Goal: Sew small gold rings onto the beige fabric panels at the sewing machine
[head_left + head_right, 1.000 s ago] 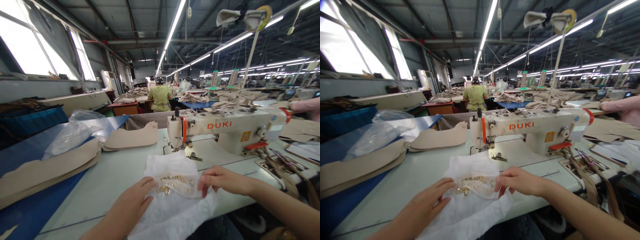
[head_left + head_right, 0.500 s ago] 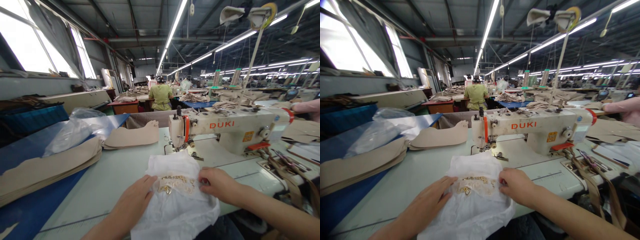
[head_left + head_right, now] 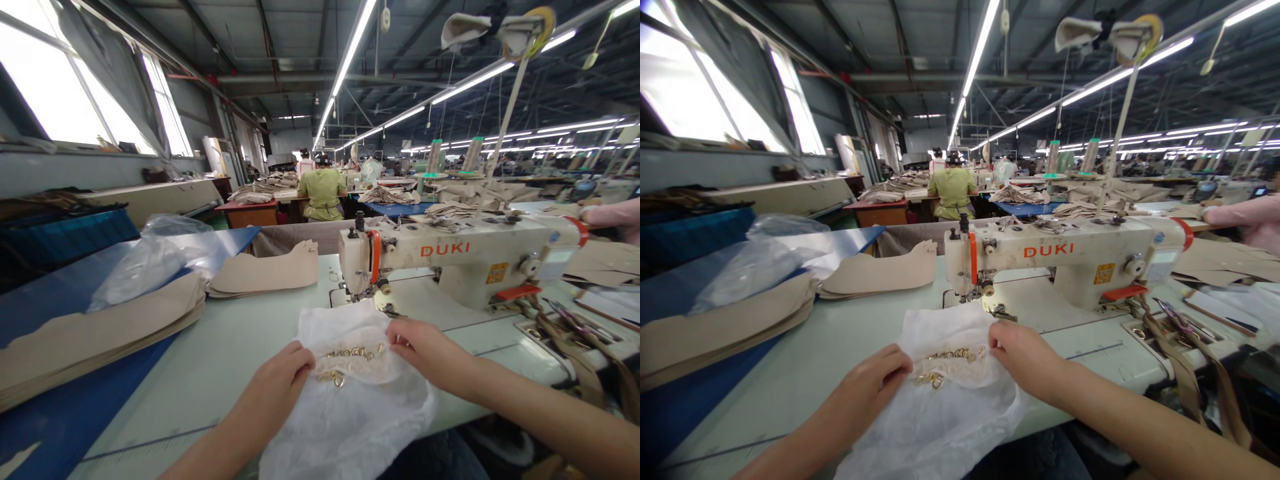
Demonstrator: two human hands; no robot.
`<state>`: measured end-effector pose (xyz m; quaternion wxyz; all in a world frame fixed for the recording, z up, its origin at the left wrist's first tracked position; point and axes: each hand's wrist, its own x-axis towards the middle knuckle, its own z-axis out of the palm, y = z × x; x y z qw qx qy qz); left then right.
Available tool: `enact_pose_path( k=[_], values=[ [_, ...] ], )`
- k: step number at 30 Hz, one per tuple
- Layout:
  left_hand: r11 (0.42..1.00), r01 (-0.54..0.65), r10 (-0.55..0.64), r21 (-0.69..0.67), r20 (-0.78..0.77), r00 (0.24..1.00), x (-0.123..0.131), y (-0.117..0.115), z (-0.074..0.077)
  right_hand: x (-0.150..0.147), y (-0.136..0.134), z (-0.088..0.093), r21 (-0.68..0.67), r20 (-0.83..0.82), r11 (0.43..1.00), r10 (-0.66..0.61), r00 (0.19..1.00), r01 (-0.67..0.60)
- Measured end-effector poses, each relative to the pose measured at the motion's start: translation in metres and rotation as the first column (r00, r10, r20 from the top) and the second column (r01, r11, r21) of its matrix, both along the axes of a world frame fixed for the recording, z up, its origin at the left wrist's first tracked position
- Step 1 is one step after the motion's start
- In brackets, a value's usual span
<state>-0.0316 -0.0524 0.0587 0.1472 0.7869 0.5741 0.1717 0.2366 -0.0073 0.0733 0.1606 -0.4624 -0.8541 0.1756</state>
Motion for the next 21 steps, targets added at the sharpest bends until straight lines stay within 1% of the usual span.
enact_pose_path(
  k=[3,9,12,15,17,21],
  values=[
    [1.0,0.001,-0.002,0.02,0.034,0.999,0.001,0.0,0.0,-0.005,0.002,0.005,-0.014,-0.062,1.0,-0.012,0.998,0.011],
    [1.0,0.0,-0.001,0.015,0.08,0.997,0.003,0.0,0.0,-0.012,0.003,0.013,0.023,-0.157,1.0,-0.004,0.988,0.008],
    [1.0,-0.006,0.005,0.001,0.103,0.995,0.002,0.002,-0.003,-0.014,0.003,0.012,0.028,-0.169,1.0,0.004,0.986,0.001],
    [1.0,-0.002,0.002,-0.003,0.137,0.991,0.001,0.002,-0.005,-0.017,0.007,0.008,0.032,-0.176,0.999,0.017,0.984,-0.011],
    [1.0,0.003,-0.001,-0.012,0.153,0.988,0.001,0.002,-0.004,-0.019,0.01,0.004,0.017,-0.19,1.0,-0.008,0.982,0.011],
    [0.998,-0.009,0.02,-0.056,0.199,0.98,0.002,0.002,0.003,-0.021,0.015,0.004,-0.075,-0.244,0.996,-0.066,0.968,0.049]
  ],
)
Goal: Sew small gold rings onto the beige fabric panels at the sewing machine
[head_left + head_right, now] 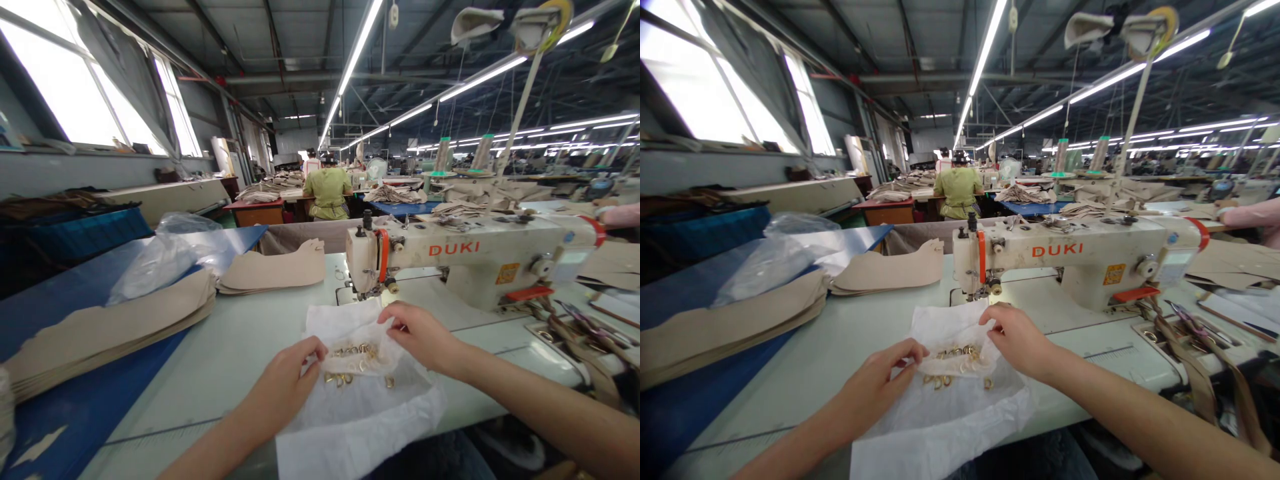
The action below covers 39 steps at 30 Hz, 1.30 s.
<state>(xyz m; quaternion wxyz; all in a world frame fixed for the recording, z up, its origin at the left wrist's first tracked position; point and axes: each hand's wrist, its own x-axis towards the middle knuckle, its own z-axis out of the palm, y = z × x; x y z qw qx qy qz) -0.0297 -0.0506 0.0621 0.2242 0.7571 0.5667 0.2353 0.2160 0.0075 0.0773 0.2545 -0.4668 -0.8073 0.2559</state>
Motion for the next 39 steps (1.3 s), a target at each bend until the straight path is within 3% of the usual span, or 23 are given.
enact_pose_path(
  k=[9,17,21,25,31,35,39],
  values=[
    [0.997,-0.049,0.055,-0.053,0.127,0.99,-0.002,0.007,0.006,0.007,0.009,0.003,0.061,-0.204,0.997,-0.039,0.978,0.053],
    [0.994,0.029,-0.014,-0.11,0.135,0.991,0.008,-0.001,0.009,0.008,0.008,0.007,0.216,-0.381,0.96,-0.086,0.92,0.179],
    [0.984,0.105,-0.083,-0.146,0.15,0.985,0.011,-0.002,0.009,0.009,0.007,0.006,0.217,-0.416,0.954,-0.103,0.904,0.208],
    [0.991,0.057,-0.011,-0.122,0.346,0.938,0.011,0.005,0.006,0.01,0.008,0.0,0.128,-0.337,0.99,-0.01,0.941,0.056],
    [0.967,0.009,0.157,-0.253,0.627,0.763,0.012,0.019,0.002,0.013,0.009,-0.003,-0.004,-0.177,0.997,0.073,0.982,-0.075],
    [0.956,-0.045,0.236,-0.291,0.664,0.709,0.01,0.021,-0.001,0.013,0.008,-0.001,0.064,-0.079,0.989,0.141,0.987,-0.136],
    [0.948,-0.092,0.271,-0.303,0.623,0.734,0.006,0.02,0.0,0.015,0.01,0.001,0.142,0.003,0.983,0.115,0.993,-0.114]
  ],
)
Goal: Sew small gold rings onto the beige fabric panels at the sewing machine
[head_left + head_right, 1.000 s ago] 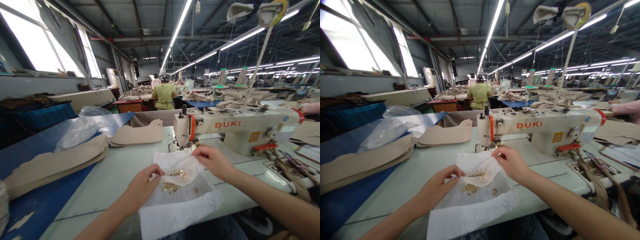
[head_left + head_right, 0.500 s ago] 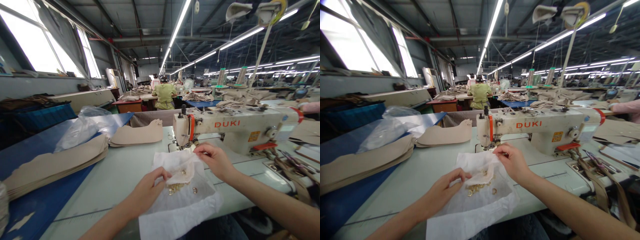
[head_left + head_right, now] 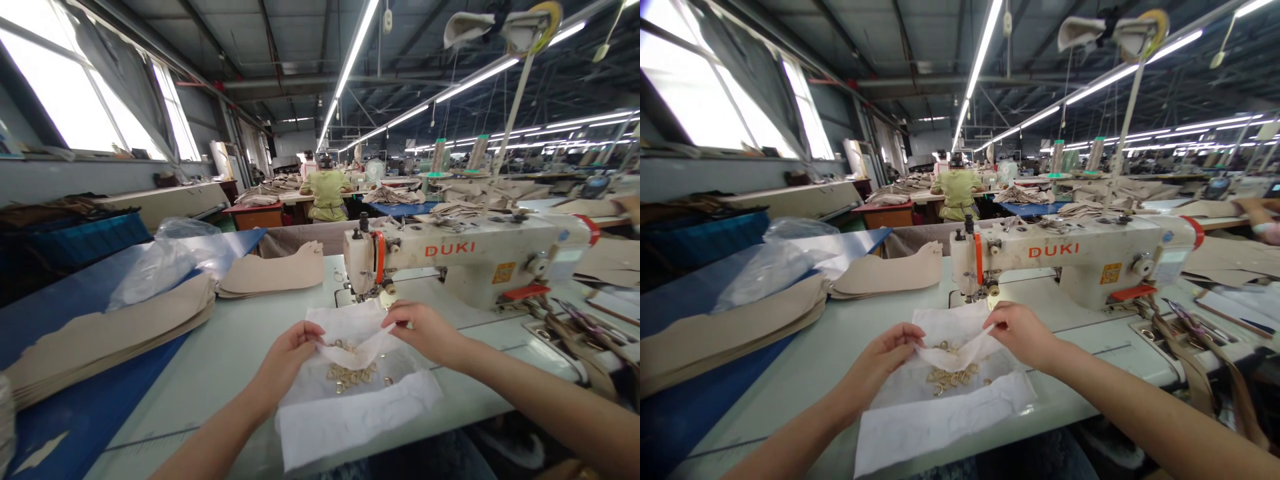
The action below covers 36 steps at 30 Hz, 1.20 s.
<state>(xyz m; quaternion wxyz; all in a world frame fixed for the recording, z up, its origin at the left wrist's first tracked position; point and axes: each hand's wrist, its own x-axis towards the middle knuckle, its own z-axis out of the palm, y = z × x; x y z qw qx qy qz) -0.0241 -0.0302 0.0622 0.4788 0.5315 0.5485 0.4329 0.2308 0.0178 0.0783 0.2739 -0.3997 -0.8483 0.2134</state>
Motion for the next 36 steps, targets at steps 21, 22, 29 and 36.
enact_pose_path(
  k=[21,22,29,36],
  values=[
    [0.947,0.321,-0.27,-0.002,-0.546,0.793,0.0,-0.021,-0.001,0.002,-0.019,0.02,-0.316,-0.446,0.947,-0.199,0.872,0.054],
    [0.945,0.326,-0.271,0.001,-0.554,0.787,0.0,-0.021,-0.001,0.001,-0.02,0.021,-0.308,-0.465,0.95,-0.195,0.863,0.049],
    [0.941,0.335,-0.253,0.041,-0.571,0.781,0.005,-0.022,0.0,-0.005,-0.024,0.025,-0.277,-0.544,0.96,-0.127,0.83,-0.035],
    [0.939,0.336,-0.24,0.071,-0.566,0.789,0.006,-0.022,-0.003,-0.01,-0.023,0.025,-0.234,-0.604,0.971,-0.1,0.791,-0.056]
  ],
)
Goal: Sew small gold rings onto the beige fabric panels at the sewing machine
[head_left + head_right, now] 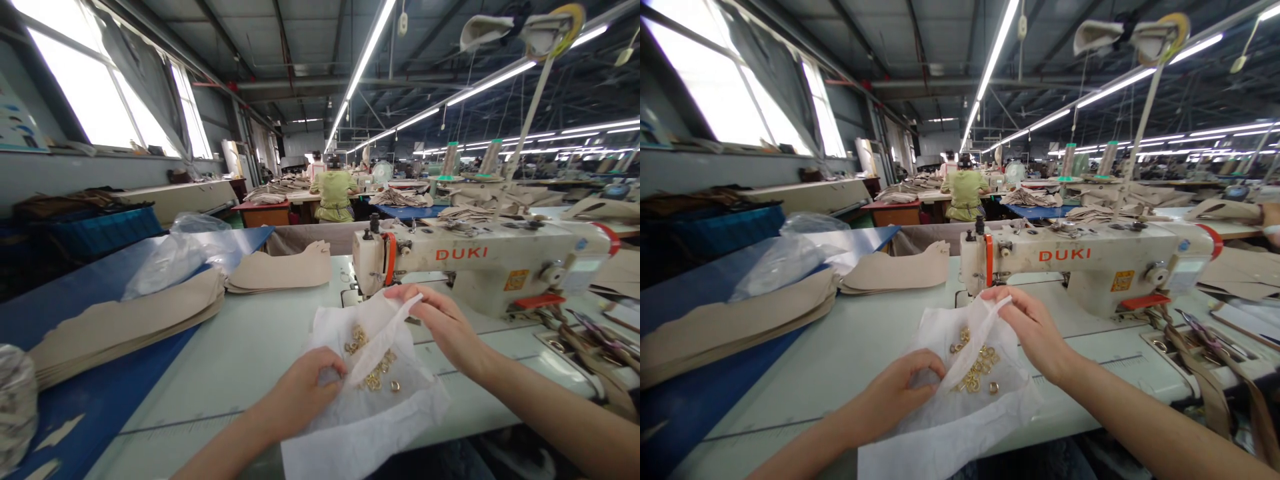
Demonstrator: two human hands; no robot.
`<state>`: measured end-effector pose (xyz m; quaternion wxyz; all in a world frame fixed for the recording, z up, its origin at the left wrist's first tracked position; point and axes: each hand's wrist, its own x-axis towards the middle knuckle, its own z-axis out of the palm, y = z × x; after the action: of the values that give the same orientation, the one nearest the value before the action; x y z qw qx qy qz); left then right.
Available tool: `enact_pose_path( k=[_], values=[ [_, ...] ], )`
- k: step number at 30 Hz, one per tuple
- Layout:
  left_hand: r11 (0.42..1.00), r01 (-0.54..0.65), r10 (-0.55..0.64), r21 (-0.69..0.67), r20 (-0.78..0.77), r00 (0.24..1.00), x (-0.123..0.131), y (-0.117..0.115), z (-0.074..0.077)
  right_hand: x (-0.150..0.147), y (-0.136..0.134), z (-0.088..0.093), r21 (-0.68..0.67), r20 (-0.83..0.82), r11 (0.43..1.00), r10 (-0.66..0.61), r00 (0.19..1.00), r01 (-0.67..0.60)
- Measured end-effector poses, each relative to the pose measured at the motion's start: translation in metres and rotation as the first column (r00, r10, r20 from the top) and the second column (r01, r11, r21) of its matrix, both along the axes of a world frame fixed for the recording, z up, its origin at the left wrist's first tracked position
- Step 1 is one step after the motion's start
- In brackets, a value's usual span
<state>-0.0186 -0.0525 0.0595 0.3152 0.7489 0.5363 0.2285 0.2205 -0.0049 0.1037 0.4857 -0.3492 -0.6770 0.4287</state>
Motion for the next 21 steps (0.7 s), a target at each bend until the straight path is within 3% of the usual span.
enact_pose_path(
  k=[12,21],
  values=[
    [0.994,-0.111,0.111,-0.001,-0.068,0.992,0.002,0.001,-0.003,-0.007,-0.004,0.008,0.101,-0.03,0.995,0.021,0.999,-0.018],
    [0.993,-0.115,0.115,0.011,-0.009,0.993,0.001,0.003,-0.006,-0.011,-0.005,0.018,0.127,-0.081,0.992,0.034,0.996,-0.023]
  ],
)
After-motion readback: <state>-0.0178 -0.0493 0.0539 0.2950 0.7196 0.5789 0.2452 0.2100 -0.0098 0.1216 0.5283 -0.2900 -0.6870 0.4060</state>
